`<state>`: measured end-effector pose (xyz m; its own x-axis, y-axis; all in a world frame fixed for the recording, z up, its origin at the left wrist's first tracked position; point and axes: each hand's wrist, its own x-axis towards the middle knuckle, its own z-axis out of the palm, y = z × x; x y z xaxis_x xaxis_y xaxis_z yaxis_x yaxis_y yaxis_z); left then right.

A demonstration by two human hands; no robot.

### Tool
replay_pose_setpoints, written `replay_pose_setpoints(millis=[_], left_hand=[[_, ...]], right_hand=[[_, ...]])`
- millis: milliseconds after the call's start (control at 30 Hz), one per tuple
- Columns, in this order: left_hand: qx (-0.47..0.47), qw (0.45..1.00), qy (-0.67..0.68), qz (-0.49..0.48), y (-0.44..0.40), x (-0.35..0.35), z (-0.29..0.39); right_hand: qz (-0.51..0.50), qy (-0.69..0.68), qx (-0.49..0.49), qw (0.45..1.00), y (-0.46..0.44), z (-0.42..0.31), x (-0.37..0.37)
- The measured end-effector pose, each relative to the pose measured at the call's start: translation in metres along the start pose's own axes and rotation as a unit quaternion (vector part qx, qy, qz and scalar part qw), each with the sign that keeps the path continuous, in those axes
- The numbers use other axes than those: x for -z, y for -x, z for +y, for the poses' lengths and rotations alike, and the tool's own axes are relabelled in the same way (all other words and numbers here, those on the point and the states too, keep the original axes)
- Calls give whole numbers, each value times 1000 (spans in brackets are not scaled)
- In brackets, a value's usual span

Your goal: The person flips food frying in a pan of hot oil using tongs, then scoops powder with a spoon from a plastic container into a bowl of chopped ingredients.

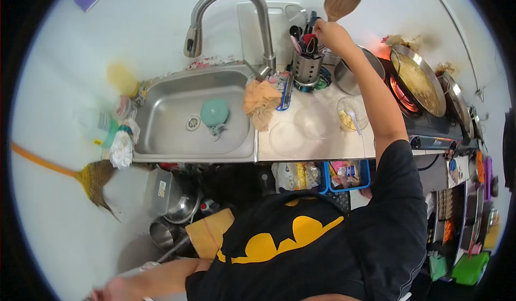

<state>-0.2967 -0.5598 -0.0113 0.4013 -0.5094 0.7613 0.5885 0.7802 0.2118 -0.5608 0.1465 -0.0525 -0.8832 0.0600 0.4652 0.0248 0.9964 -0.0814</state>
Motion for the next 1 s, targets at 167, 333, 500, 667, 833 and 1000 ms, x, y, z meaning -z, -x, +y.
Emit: replay_pose_setpoints(millis=[167, 333, 500, 667, 833, 1000], left_hand=[[121, 866, 110, -472, 213, -139, 33], [206, 566, 271, -751, 411, -203, 131], [41, 521, 208, -827, 501, -200, 166], [17, 534, 189, -824, 538, -205, 160], [83, 576, 176, -794, 488, -251, 156], [102, 678, 201, -700, 394, -311, 146]], right_hand=[[131, -115, -1, 985, 38, -46, 74], [28, -303, -3, 953, 117, -79, 100], [-37, -404, -126, 905, 229, -85, 104], [18, -453, -300, 839, 323, -77, 109], [95, -414, -429, 797, 388, -88, 133], [167, -405, -457, 774, 433, -100, 145]])
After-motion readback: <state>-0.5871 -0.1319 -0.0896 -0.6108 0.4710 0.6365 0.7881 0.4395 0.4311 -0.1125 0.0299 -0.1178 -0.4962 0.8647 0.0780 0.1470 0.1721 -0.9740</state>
